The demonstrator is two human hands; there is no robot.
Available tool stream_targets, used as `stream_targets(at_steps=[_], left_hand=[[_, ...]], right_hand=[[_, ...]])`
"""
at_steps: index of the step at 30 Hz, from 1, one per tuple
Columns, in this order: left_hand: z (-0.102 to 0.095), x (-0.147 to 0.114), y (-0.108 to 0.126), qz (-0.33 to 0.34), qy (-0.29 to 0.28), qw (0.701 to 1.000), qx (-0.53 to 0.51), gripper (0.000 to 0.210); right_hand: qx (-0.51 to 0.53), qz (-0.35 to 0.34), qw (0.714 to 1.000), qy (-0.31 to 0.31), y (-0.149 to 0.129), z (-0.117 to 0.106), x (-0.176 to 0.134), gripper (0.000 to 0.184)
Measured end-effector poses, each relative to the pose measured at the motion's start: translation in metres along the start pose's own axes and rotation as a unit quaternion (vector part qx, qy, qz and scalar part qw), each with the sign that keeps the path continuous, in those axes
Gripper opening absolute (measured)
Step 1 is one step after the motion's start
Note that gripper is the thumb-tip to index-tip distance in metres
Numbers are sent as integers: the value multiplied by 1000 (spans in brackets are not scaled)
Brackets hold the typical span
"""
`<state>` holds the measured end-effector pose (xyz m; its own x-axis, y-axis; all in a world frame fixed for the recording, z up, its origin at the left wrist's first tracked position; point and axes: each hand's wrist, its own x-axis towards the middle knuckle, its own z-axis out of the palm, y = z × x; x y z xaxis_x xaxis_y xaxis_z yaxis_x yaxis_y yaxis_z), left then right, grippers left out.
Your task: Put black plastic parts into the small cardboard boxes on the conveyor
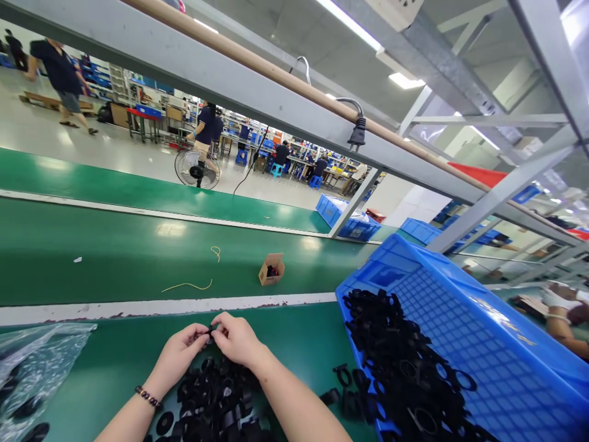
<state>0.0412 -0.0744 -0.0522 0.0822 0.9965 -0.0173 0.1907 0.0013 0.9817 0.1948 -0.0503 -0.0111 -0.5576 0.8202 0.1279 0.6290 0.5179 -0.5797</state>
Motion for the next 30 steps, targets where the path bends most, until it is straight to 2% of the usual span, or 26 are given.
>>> stream_targets(at_steps=[4,6,8,10,11,15,19,22,24,27,30], left_hand=[[3,0,2,-7,-13,999,-52,26],[2,1,2,-14,0,998,-59,27],[-1,2,1,-16,30,998,-53,28],[-5,4,-1,-12,67,997,-36,28],[-7,4,-2,-9,84,996,-28,28],[-12,6,-4,-3,121,993,-10,28],[-13,7,-4,-2,148,989,-19,29],[-14,8,-5,-11,175,984,-39,30],[-15,9,-6,-17,194,979,-54,30],[-16,9,-6,-23,219,972,-78,31],[-18,10,-4,-22,236,966,-99,32]], right_hand=[[7,-7,1000,2,11,0,2,21],[-7,14,999,30,21,-7,9,20],[-47,72,991,99,36,-25,23,18],[-107,148,965,189,52,-50,42,19],[-137,176,951,213,60,-63,53,19],[-194,238,932,195,87,-100,83,25],[-195,248,930,190,95,-103,77,31],[-168,213,945,185,86,-87,58,30],[-146,158,965,147,71,-71,46,27],[-122,19,992,15,39,-43,30,20],[-112,-119,977,-133,3,-19,21,17]])
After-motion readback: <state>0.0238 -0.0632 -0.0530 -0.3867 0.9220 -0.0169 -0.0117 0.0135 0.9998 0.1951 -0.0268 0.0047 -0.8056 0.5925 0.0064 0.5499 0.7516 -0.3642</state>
